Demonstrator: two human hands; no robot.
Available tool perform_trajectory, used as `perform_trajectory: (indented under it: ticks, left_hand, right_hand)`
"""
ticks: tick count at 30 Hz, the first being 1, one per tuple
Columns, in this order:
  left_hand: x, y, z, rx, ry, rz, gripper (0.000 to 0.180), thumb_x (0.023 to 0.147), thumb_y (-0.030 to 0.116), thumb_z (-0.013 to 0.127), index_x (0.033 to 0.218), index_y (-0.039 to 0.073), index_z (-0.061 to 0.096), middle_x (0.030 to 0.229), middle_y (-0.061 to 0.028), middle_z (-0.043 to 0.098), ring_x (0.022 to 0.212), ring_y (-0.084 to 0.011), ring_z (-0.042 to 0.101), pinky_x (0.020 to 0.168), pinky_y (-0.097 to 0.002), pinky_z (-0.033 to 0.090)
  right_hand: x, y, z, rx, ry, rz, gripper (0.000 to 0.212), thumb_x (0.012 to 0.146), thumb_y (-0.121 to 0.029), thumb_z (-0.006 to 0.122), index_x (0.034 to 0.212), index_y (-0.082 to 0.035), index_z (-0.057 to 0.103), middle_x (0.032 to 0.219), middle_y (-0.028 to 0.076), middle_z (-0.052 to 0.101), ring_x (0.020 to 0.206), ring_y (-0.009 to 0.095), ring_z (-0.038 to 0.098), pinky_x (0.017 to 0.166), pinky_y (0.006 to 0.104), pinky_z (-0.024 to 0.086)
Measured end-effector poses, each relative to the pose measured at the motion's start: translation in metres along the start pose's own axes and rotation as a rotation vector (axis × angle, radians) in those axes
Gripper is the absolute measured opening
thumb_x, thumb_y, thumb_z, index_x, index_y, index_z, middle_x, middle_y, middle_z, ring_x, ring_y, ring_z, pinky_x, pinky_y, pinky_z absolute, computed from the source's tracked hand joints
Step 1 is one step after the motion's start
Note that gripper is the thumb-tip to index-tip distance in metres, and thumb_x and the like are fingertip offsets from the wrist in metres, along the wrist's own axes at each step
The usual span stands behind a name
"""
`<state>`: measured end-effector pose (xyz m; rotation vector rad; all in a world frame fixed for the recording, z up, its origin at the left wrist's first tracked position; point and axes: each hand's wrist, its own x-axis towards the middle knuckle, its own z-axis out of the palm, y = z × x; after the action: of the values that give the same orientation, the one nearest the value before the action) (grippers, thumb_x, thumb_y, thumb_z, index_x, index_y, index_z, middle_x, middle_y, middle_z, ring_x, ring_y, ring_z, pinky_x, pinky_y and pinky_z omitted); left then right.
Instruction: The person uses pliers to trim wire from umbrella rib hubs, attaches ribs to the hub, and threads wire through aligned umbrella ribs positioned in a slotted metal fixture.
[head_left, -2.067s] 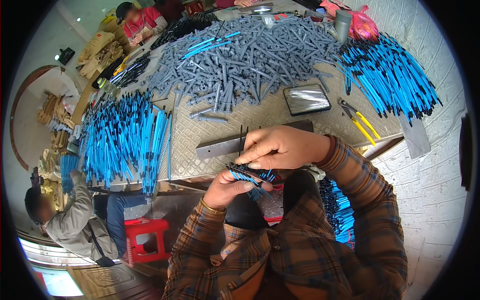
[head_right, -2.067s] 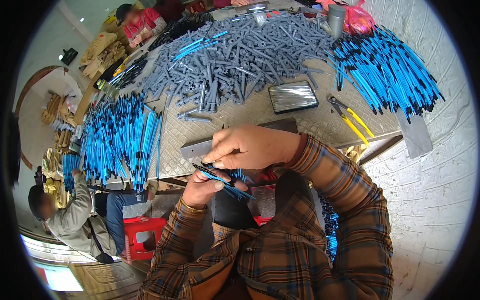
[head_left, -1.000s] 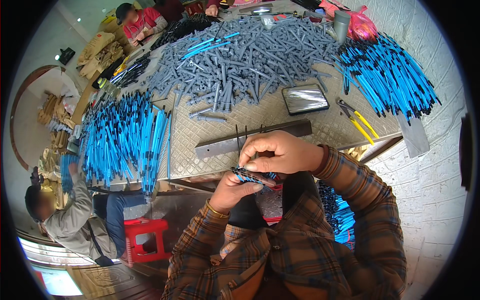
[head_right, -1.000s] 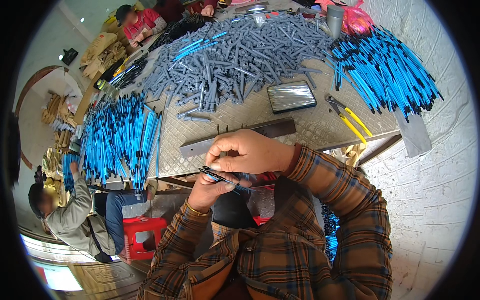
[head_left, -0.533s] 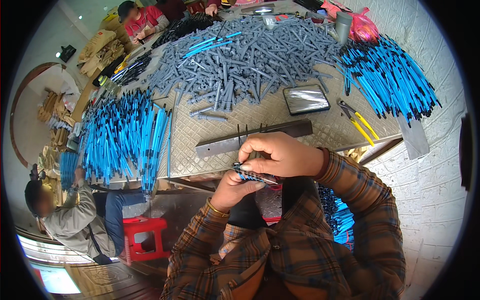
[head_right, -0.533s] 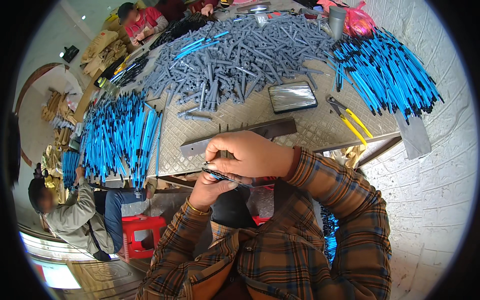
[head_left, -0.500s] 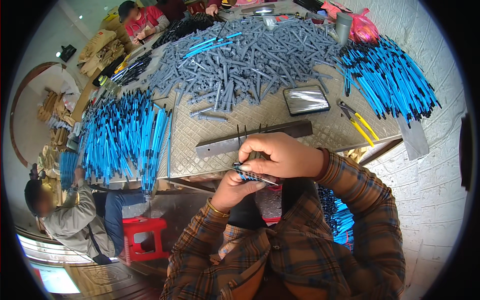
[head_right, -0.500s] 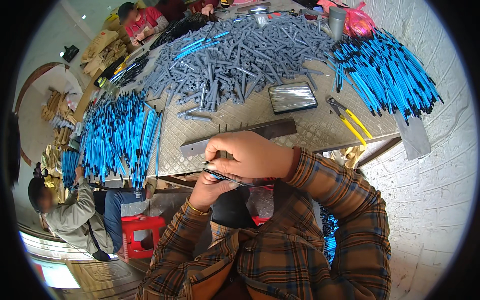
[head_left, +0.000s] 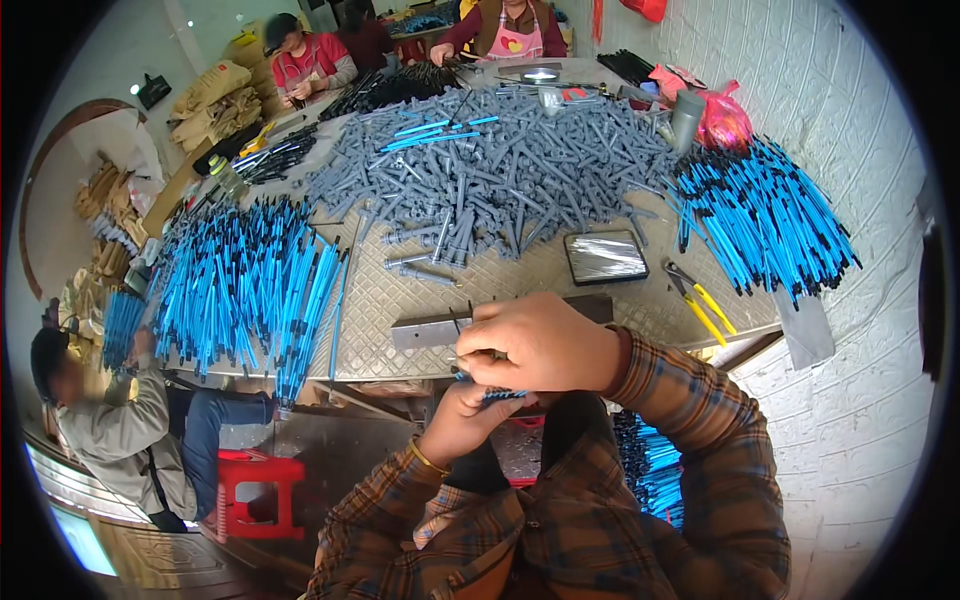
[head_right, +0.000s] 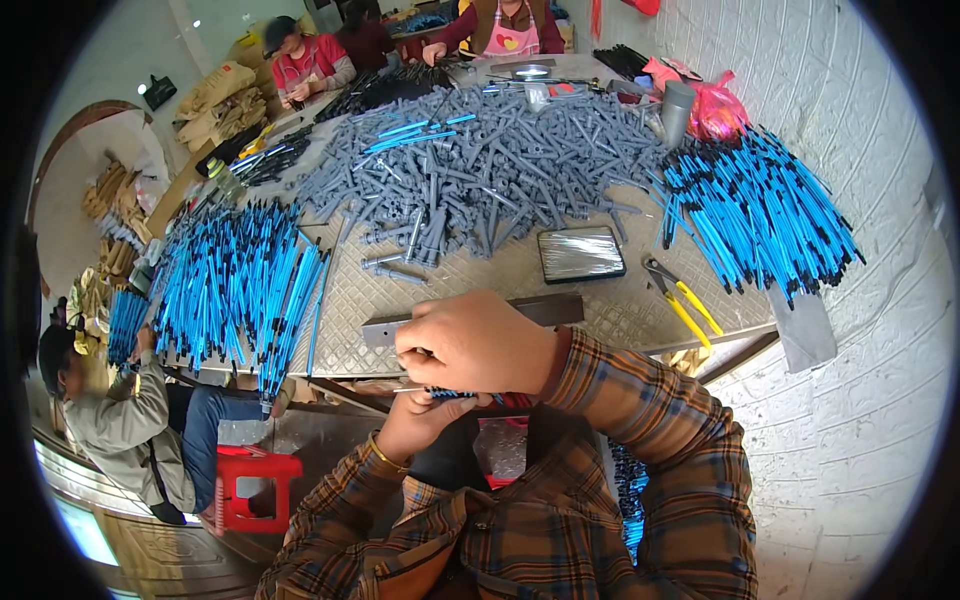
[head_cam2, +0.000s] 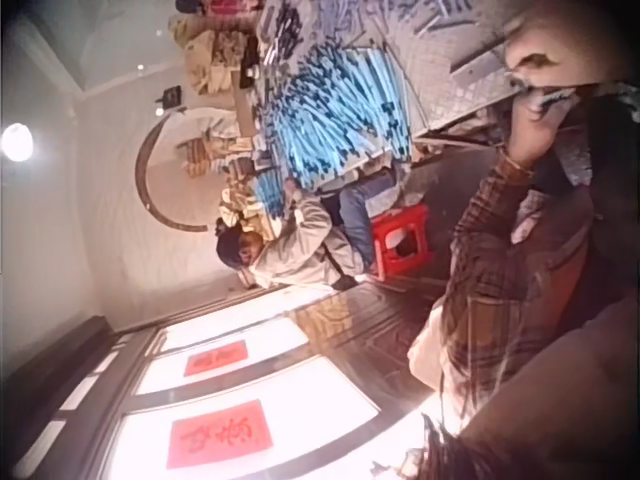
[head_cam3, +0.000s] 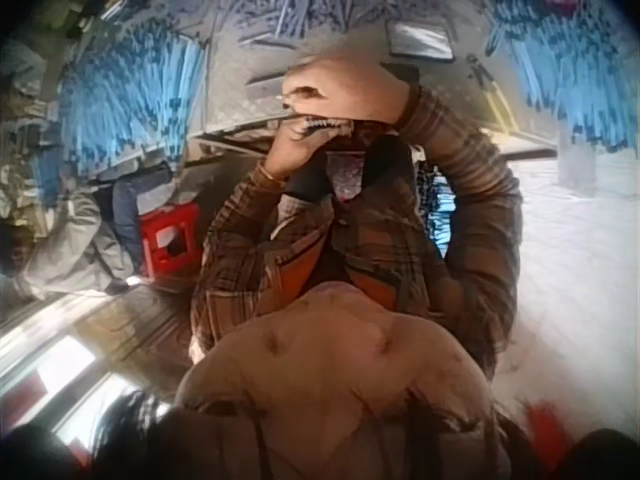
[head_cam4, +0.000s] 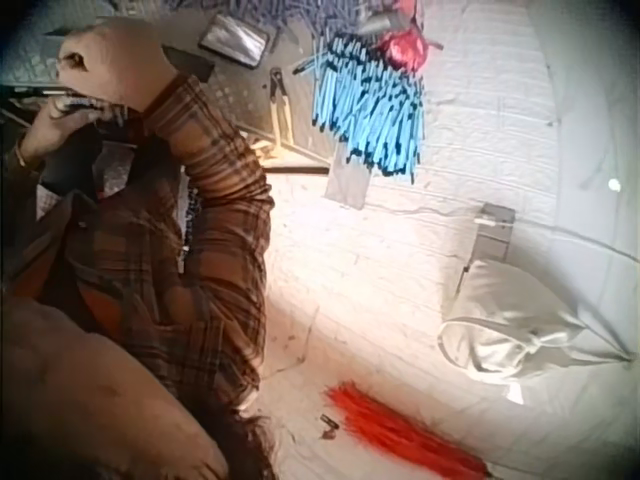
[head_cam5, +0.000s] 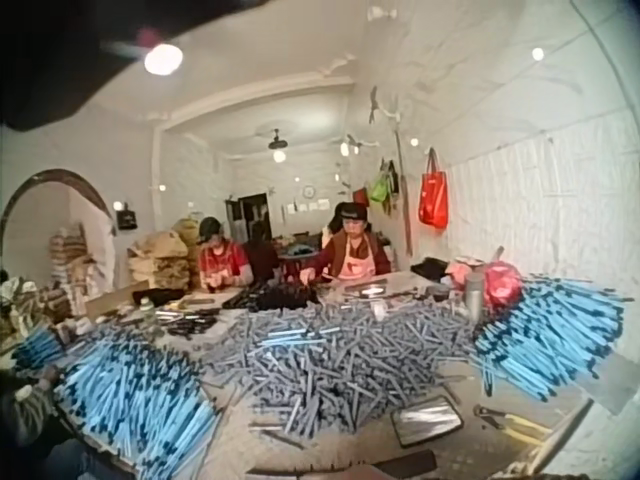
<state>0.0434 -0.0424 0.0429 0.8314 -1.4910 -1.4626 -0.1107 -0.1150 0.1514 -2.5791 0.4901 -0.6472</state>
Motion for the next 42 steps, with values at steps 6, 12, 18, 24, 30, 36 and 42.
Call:
perform_trajectory:
  ticks: [6,12,18,24,30,36,42]
  left_hand:
    - [0.008,-0.006,-0.007,0.018,0.03,-0.019,0.018,0.087,0.001,0.054,0.104,0.0,0.059,0.099,-0.0073,0.064,0.095,-0.015,0.059,0.084,-0.0286,0.046]
    - [0.013,-0.003,-0.012,-0.198,0.115,-0.01,0.017,0.087,0.0,0.053,0.103,0.001,0.061,0.097,-0.0055,0.065,0.092,-0.0126,0.06,0.083,-0.0267,0.047]
    - [0.01,-0.004,-0.014,-0.212,0.079,-0.031,0.018,0.087,0.0,0.053,0.104,0.001,0.06,0.098,-0.0065,0.064,0.093,-0.0131,0.06,0.083,-0.0269,0.047]
    - [0.011,0.0,-0.012,-0.195,0.052,-0.054,0.019,0.087,0.0,0.052,0.105,0.001,0.059,0.1,-0.0076,0.064,0.093,-0.0137,0.06,0.083,-0.027,0.047]
    - [0.011,0.004,-0.016,-0.205,0.018,-0.074,0.02,0.087,0.0,0.052,0.106,-0.001,0.059,0.1,-0.0082,0.064,0.094,-0.0148,0.06,0.084,-0.0276,0.047]
    - [0.004,0.005,-0.017,-0.204,0.018,-0.099,0.019,0.086,0.0,0.054,0.104,-0.001,0.061,0.101,-0.0082,0.064,0.095,-0.0154,0.06,0.085,-0.0283,0.045]
    - [0.012,0.002,-0.015,-0.15,0.02,-0.075,0.019,0.086,0.0,0.055,0.104,-0.001,0.062,0.101,-0.0086,0.064,0.095,-0.0155,0.06,0.086,-0.0286,0.045]
  right_hand:
    - [0.019,0.023,0.009,0.102,-0.049,0.043,0.014,0.082,-0.02,0.057,0.082,-0.007,0.06,0.069,0.007,0.057,0.059,0.021,0.056,0.053,0.0318,0.042]
    - [-0.009,0.036,-0.006,0.349,0.147,0.261,0.016,0.084,-0.016,0.06,0.083,-0.001,0.057,0.063,0.008,0.054,0.056,0.011,0.051,0.052,0.0288,0.04]
    - [-0.026,0.034,-0.004,0.17,0.052,0.265,0.015,0.083,-0.015,0.06,0.085,-0.001,0.055,0.064,0.01,0.053,0.054,0.016,0.05,0.052,0.0288,0.04]
    - [-0.027,0.039,-0.002,0.102,0.094,0.166,0.014,0.083,-0.014,0.059,0.084,-0.002,0.054,0.065,0.012,0.054,0.055,0.025,0.052,0.052,0.0312,0.041]
    - [-0.024,0.037,-0.012,0.111,0.039,0.217,0.014,0.083,-0.015,0.058,0.087,-0.002,0.055,0.069,0.012,0.056,0.059,0.027,0.055,0.054,0.0325,0.042]
    - [-0.054,0.115,-0.034,-0.153,0.194,0.312,0.015,0.083,-0.016,0.057,0.091,-0.003,0.057,0.078,0.014,0.058,0.07,0.03,0.057,0.062,0.0357,0.044]
    - [-0.097,0.192,-0.037,-0.45,0.012,0.584,0.012,0.084,-0.015,0.053,0.088,-0.004,0.055,0.083,0.015,0.058,0.077,0.034,0.056,0.067,0.0396,0.045]
